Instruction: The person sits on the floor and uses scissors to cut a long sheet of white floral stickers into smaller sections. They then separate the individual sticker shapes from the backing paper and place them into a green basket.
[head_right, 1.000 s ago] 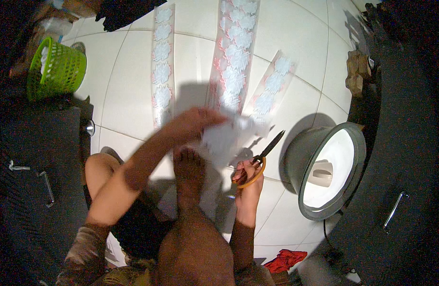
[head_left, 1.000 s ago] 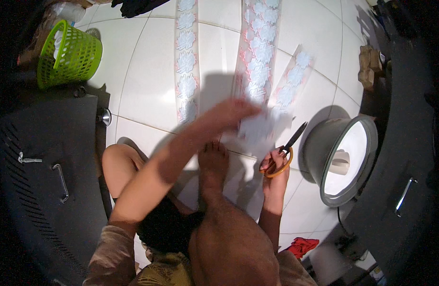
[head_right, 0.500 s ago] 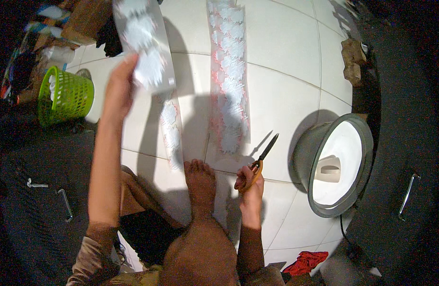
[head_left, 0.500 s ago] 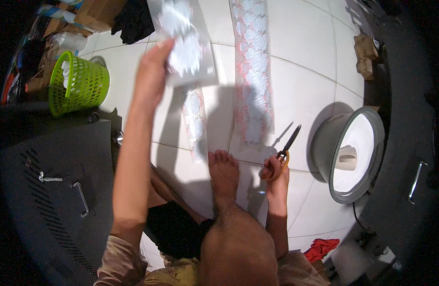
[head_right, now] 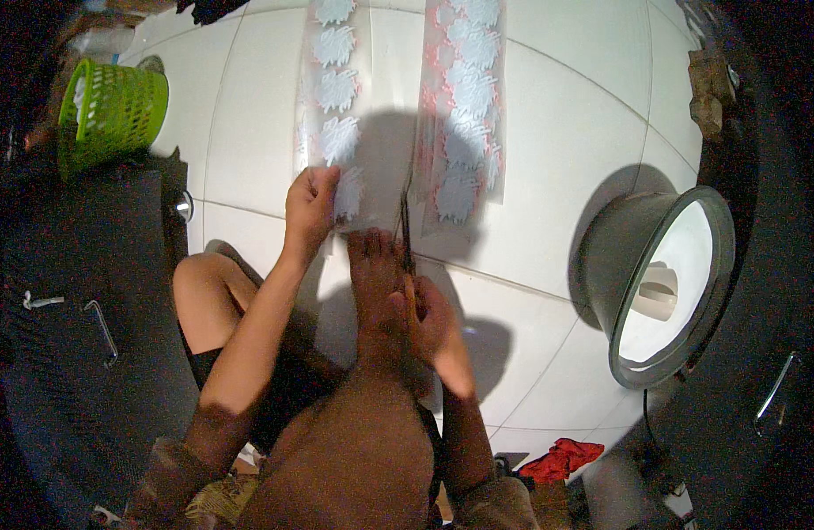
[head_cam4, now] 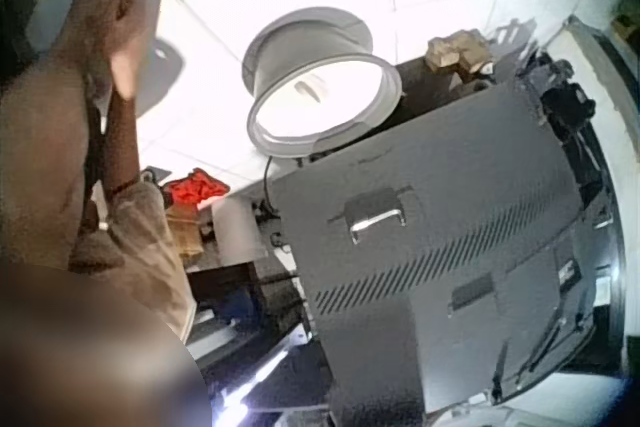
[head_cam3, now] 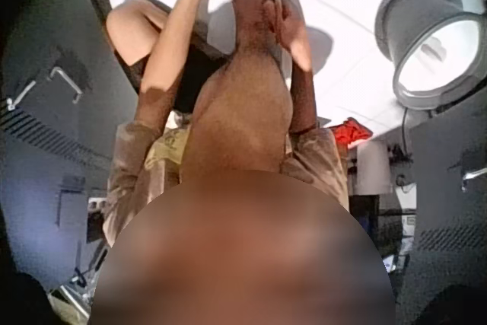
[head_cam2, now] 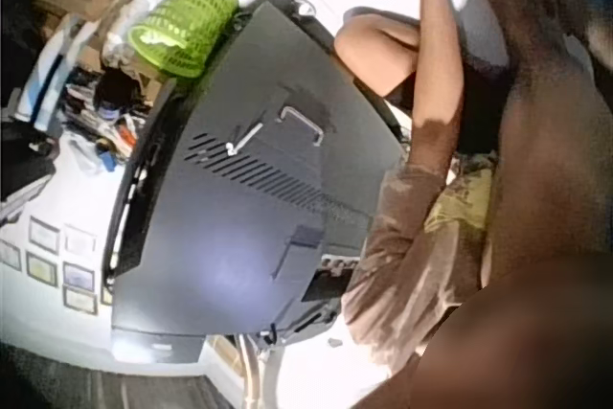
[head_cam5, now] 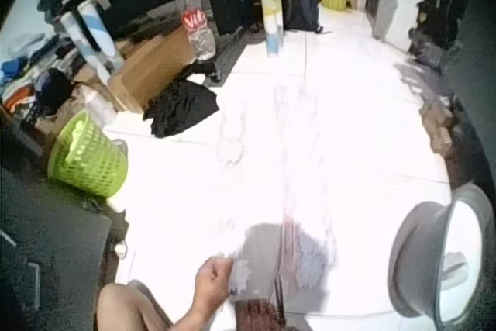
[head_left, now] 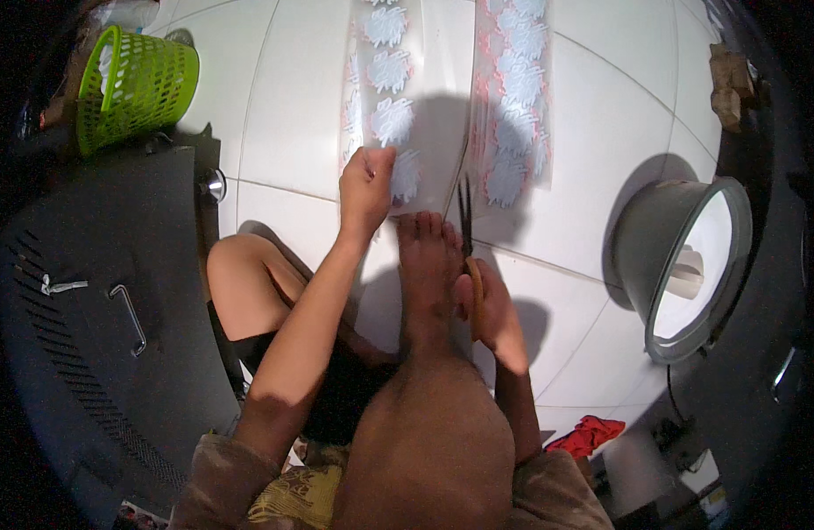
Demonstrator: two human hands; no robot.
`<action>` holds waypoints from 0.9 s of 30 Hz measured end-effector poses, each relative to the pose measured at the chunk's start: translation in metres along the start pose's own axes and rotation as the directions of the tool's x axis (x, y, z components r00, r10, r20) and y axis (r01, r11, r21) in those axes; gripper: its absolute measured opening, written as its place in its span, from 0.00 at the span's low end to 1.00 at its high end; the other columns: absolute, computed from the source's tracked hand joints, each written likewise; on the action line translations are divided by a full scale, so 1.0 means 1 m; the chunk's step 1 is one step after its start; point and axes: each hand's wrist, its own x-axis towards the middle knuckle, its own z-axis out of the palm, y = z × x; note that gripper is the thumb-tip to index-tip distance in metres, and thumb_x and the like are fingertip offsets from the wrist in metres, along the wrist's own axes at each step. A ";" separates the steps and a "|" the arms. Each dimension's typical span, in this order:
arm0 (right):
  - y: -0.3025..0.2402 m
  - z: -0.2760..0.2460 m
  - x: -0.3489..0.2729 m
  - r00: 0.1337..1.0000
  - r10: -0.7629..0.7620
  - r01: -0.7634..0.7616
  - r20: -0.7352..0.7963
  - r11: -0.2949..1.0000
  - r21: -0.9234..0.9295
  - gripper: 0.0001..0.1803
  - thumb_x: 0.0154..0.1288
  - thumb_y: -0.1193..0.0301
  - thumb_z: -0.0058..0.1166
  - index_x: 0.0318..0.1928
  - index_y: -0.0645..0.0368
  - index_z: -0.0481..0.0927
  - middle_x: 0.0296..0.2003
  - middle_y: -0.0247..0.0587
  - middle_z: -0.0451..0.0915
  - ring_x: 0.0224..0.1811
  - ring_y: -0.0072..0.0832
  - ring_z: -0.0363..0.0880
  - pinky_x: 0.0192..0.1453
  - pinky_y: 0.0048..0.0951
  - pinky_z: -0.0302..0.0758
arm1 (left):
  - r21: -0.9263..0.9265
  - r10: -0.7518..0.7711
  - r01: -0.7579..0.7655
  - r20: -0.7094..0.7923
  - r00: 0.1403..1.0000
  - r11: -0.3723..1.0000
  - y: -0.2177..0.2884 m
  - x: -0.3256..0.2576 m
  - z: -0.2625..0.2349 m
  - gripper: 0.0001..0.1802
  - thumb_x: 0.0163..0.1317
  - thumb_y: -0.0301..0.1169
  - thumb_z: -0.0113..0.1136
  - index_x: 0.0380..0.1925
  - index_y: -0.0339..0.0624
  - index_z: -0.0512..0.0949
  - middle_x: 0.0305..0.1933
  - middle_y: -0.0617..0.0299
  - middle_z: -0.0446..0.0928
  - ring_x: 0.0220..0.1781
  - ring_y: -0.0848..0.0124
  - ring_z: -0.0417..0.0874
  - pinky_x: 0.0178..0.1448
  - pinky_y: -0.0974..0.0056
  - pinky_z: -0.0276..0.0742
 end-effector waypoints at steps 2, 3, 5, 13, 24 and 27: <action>0.005 0.007 -0.006 0.999 -0.021 0.023 0.049 0.999 -0.045 0.30 0.74 0.41 0.49 0.45 0.60 0.73 0.28 0.31 0.71 0.28 0.22 0.70 0.32 0.27 0.68 | -0.007 0.070 -0.070 -0.011 0.998 0.998 0.001 -0.007 0.002 0.19 0.73 0.41 0.60 0.32 0.34 0.76 0.27 0.58 0.79 0.32 0.74 0.76 0.38 0.63 0.74; 0.007 0.010 -0.008 0.999 -0.018 0.019 0.048 1.000 -0.021 0.32 0.74 0.40 0.48 0.48 0.62 0.73 0.28 0.32 0.71 0.29 0.22 0.69 0.33 0.28 0.68 | -0.025 0.064 -0.064 -0.002 0.998 0.998 0.002 -0.009 0.003 0.18 0.72 0.40 0.61 0.32 0.34 0.76 0.27 0.58 0.78 0.31 0.74 0.76 0.37 0.64 0.73; 0.010 0.015 -0.010 0.998 -0.048 0.048 0.050 0.999 -0.013 0.36 0.74 0.39 0.47 0.53 0.64 0.73 0.29 0.33 0.71 0.30 0.23 0.68 0.34 0.28 0.68 | -0.047 0.089 -0.089 -0.012 0.996 0.995 0.006 -0.013 0.004 0.17 0.72 0.39 0.61 0.32 0.35 0.75 0.26 0.58 0.78 0.30 0.73 0.76 0.36 0.64 0.73; 0.000 0.013 0.004 0.986 -0.076 0.084 0.146 0.995 -0.049 0.44 0.74 0.39 0.45 0.72 0.63 0.59 0.53 0.43 0.66 0.49 0.31 0.62 0.51 0.32 0.63 | 0.048 0.178 -0.174 -0.086 0.980 0.984 0.008 -0.021 0.009 0.14 0.73 0.36 0.59 0.35 0.34 0.75 0.26 0.52 0.79 0.27 0.66 0.79 0.33 0.60 0.75; 0.001 0.028 0.021 0.969 -0.245 0.247 0.039 0.946 -0.209 0.41 0.77 0.45 0.45 0.71 0.70 0.63 0.59 0.51 0.75 0.46 0.32 0.75 0.50 0.33 0.73 | -0.046 0.156 -0.160 -0.084 0.984 0.986 0.005 -0.020 0.010 0.14 0.74 0.36 0.58 0.37 0.33 0.75 0.28 0.51 0.80 0.29 0.67 0.81 0.34 0.60 0.76; 0.002 0.027 0.021 0.974 -0.223 0.226 0.039 0.967 -0.116 0.39 0.78 0.46 0.45 0.69 0.71 0.66 0.69 0.55 0.68 0.67 0.38 0.70 0.69 0.36 0.67 | -0.043 0.157 -0.162 -0.094 0.983 0.986 0.004 -0.019 0.010 0.15 0.75 0.36 0.58 0.37 0.33 0.75 0.28 0.51 0.80 0.29 0.66 0.81 0.34 0.60 0.76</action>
